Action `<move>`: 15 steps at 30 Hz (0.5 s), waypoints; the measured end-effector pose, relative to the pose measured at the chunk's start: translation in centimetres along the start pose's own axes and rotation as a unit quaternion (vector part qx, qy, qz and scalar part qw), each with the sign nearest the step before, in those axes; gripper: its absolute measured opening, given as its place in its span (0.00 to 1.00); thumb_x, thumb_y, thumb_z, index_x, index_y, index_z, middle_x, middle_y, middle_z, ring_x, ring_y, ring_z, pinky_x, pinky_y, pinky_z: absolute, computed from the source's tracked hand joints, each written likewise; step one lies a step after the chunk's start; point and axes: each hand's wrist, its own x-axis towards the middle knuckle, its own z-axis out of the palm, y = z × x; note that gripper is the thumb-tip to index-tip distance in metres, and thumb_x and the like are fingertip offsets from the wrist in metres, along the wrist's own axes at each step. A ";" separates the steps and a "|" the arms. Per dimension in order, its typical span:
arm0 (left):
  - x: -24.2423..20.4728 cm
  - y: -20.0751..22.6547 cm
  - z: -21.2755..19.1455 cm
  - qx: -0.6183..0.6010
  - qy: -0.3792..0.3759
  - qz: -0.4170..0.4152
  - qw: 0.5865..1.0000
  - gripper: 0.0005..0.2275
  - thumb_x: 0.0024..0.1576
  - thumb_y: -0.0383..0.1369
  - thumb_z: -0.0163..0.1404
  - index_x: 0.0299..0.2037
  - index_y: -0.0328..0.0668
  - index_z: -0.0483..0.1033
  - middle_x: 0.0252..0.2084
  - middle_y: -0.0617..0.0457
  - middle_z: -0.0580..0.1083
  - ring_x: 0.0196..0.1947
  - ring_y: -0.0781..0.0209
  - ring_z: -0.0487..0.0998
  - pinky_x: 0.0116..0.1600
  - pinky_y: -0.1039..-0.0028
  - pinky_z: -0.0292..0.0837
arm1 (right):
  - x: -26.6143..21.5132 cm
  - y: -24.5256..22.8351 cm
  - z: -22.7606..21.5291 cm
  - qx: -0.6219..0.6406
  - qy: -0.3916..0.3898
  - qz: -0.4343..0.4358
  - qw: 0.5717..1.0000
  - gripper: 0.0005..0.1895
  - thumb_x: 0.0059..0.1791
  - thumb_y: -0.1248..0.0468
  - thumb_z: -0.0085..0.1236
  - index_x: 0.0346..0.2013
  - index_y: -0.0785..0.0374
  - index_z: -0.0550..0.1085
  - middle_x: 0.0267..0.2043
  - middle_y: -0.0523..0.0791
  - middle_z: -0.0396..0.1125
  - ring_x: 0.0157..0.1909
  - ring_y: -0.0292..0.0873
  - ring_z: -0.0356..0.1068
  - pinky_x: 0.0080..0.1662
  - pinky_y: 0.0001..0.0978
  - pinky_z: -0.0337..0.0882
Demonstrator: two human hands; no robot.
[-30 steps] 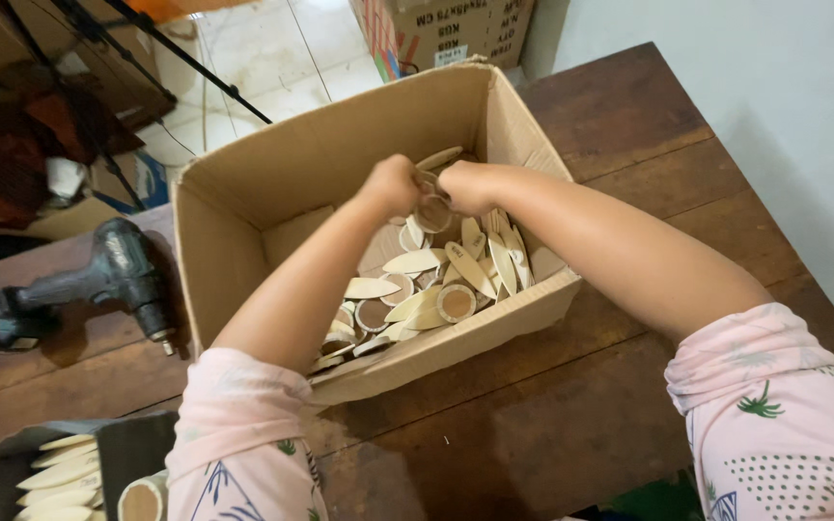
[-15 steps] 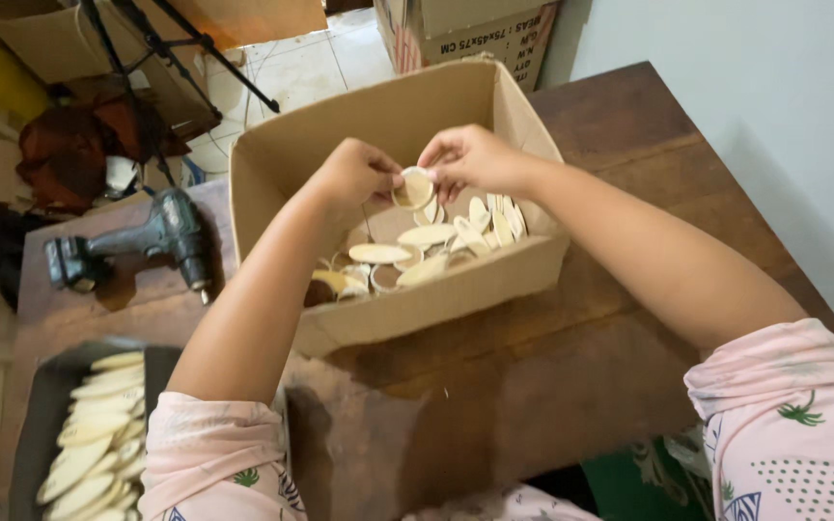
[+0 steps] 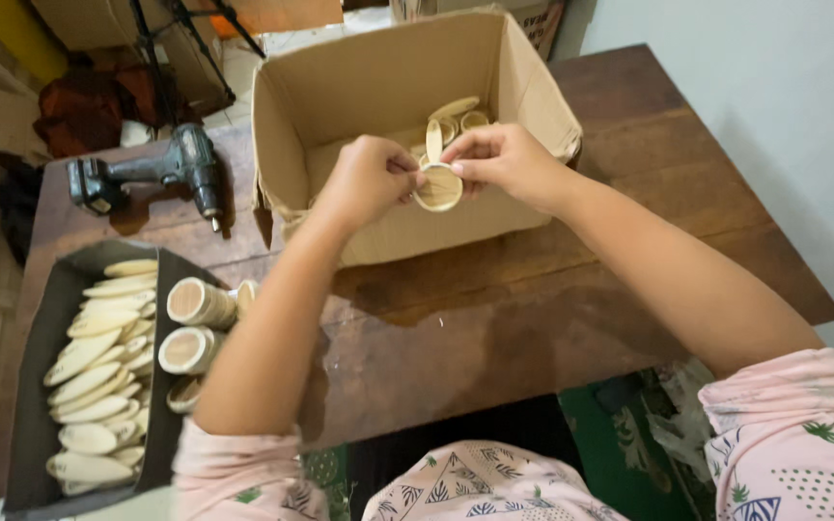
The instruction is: The person repeatedly picks up small wooden pieces from a cardboard box, briefly holds them, and places them into a tray. The person handles both oval and round wooden pieces one at a time throughout the clip.
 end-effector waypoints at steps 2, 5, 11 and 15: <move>-2.6 -0.7 1.4 0.006 0.020 0.007 1.000 0.08 0.53 0.28 0.58 0.41 0.38 0.83 0.25 0.50 0.80 0.21 0.65 0.83 0.32 0.76 0.80 | -2.1 -0.3 1.1 0.005 0.003 0.007 1.000 0.12 0.51 0.72 0.60 0.49 0.69 0.76 0.33 0.49 0.73 0.31 0.44 0.78 0.34 0.32 0.81; -6.4 -0.9 3.3 -0.041 0.035 -0.001 0.999 0.08 0.54 0.30 0.58 0.43 0.41 0.83 0.25 0.51 0.81 0.20 0.65 0.82 0.32 0.77 0.78 | -4.7 0.7 2.4 0.021 0.017 0.021 0.999 0.13 0.50 0.72 0.61 0.50 0.70 0.76 0.33 0.51 0.73 0.31 0.45 0.78 0.35 0.33 0.82; -10.6 -3.8 7.7 -0.186 0.067 -0.013 0.980 0.08 0.56 0.24 0.57 0.45 0.32 0.81 0.34 0.38 0.81 0.25 0.55 0.84 0.30 0.71 0.84 | -8.8 4.4 4.6 0.022 0.040 0.019 0.999 0.12 0.49 0.73 0.60 0.48 0.70 0.77 0.32 0.51 0.73 0.30 0.44 0.77 0.35 0.34 0.80; -10.9 -9.5 11.9 -0.278 0.065 -0.059 0.957 0.10 0.56 0.24 0.59 0.47 0.33 0.81 0.36 0.38 0.81 0.26 0.58 0.83 0.32 0.73 0.86 | -10.4 10.2 5.7 0.064 0.057 0.033 0.996 0.13 0.49 0.72 0.61 0.49 0.69 0.77 0.33 0.49 0.74 0.31 0.41 0.76 0.36 0.31 0.80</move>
